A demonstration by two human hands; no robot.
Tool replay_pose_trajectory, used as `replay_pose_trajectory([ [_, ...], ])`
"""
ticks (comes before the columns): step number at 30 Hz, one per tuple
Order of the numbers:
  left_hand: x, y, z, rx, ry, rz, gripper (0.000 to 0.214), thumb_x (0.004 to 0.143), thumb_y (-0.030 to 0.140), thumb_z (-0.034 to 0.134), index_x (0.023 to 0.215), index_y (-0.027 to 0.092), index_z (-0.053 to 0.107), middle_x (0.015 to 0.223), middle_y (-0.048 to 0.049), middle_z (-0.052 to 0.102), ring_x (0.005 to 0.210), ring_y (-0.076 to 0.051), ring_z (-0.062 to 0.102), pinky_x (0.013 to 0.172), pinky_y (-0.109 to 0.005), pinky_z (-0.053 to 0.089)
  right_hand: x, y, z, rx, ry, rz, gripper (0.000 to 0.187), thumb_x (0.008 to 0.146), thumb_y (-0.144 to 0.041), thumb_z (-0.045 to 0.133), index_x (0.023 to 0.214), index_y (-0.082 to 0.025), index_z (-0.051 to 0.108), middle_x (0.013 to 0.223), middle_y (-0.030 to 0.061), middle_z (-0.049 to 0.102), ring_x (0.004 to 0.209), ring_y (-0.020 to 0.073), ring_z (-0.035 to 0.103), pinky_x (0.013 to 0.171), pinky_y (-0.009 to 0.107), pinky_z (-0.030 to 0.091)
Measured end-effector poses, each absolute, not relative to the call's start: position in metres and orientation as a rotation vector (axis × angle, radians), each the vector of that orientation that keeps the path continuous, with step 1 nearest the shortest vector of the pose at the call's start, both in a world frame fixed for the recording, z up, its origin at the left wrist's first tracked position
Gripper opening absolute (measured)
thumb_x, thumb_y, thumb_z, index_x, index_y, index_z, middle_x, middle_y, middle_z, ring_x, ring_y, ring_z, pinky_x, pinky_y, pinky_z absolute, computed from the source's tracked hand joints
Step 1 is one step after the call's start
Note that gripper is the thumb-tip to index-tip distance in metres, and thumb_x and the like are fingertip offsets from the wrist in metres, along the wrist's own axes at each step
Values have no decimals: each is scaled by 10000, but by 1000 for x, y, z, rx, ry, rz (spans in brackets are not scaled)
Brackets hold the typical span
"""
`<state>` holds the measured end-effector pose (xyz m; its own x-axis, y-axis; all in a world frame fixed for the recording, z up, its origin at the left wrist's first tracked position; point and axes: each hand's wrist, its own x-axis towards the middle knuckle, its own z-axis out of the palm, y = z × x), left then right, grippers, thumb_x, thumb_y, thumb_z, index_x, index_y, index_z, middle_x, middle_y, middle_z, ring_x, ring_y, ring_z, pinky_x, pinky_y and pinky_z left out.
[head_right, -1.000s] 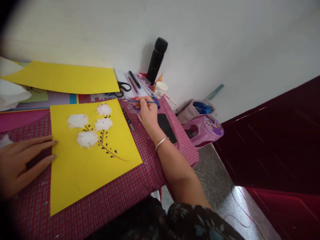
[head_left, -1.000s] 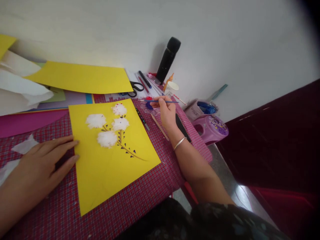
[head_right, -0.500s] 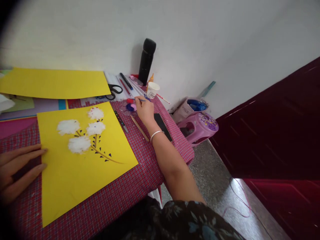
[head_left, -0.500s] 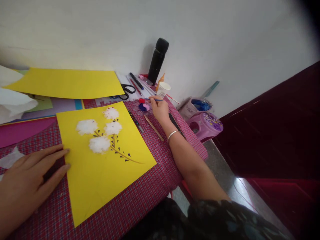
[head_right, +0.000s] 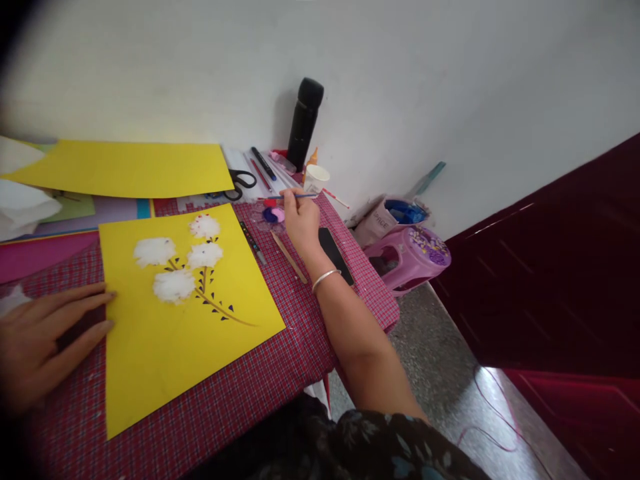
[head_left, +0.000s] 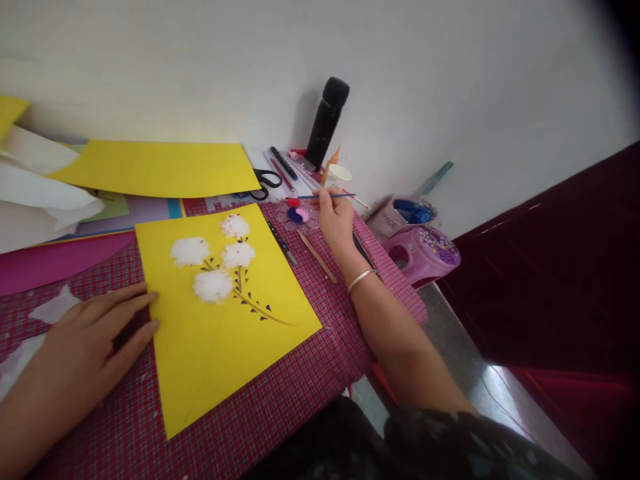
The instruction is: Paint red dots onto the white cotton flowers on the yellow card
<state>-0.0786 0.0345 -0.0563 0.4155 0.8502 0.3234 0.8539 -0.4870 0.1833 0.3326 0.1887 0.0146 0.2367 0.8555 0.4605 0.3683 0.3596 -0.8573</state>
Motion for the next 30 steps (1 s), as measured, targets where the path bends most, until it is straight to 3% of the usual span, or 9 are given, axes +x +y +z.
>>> replay_pose_trajectory([
  [4,-75,33,-48,-2617,-1509,-589,520,1079,456,403,1352,65,610,1369,-222,649,1217,-365,615,1047,-535,459,309,166,16,-1106,-1375,630,447,1039,-633,514,922,-243,700,818,35,787,774,197,762,780,356,612],
  [7,-78,33,-47,-2637,-1516,-550,524,1083,458,403,1356,61,607,1384,-229,636,1229,-368,609,1069,-538,453,295,159,8,-1090,-1481,654,498,1025,-664,525,915,-238,757,940,52,824,809,199,768,772,348,604],
  [11,-84,36,-51,-2634,-1438,-607,486,1089,488,409,1307,116,634,1390,-197,630,1209,-351,627,1034,-524,474,288,164,-5,-1143,-1585,632,506,1059,-602,495,950,-211,797,1070,64,839,889,197,784,793,322,602],
  [17,-84,37,-50,-2648,-1457,-618,449,1083,482,442,1313,139,618,1400,-197,623,1184,-356,634,994,-546,495,281,171,-9,-1188,-1670,670,436,1104,-505,465,1078,-223,797,1077,42,840,912,175,793,762,277,599],
  [23,-86,34,-45,-2665,-1488,-619,405,1074,453,458,1351,190,592,1422,-185,612,1194,-360,632,973,-566,506,275,176,-11,-1233,-1754,600,393,1111,-443,488,1012,-241,810,1200,47,823,980,189,796,811,299,600],
  [30,-86,36,-46,-2653,-1456,-592,428,1077,454,448,1338,153,605,1392,-193,626,1184,-356,634,1005,-571,499,276,181,-16,-1158,-1704,654,408,1114,-450,469,1016,-220,791,1121,47,828,959,185,800,820,299,612],
])
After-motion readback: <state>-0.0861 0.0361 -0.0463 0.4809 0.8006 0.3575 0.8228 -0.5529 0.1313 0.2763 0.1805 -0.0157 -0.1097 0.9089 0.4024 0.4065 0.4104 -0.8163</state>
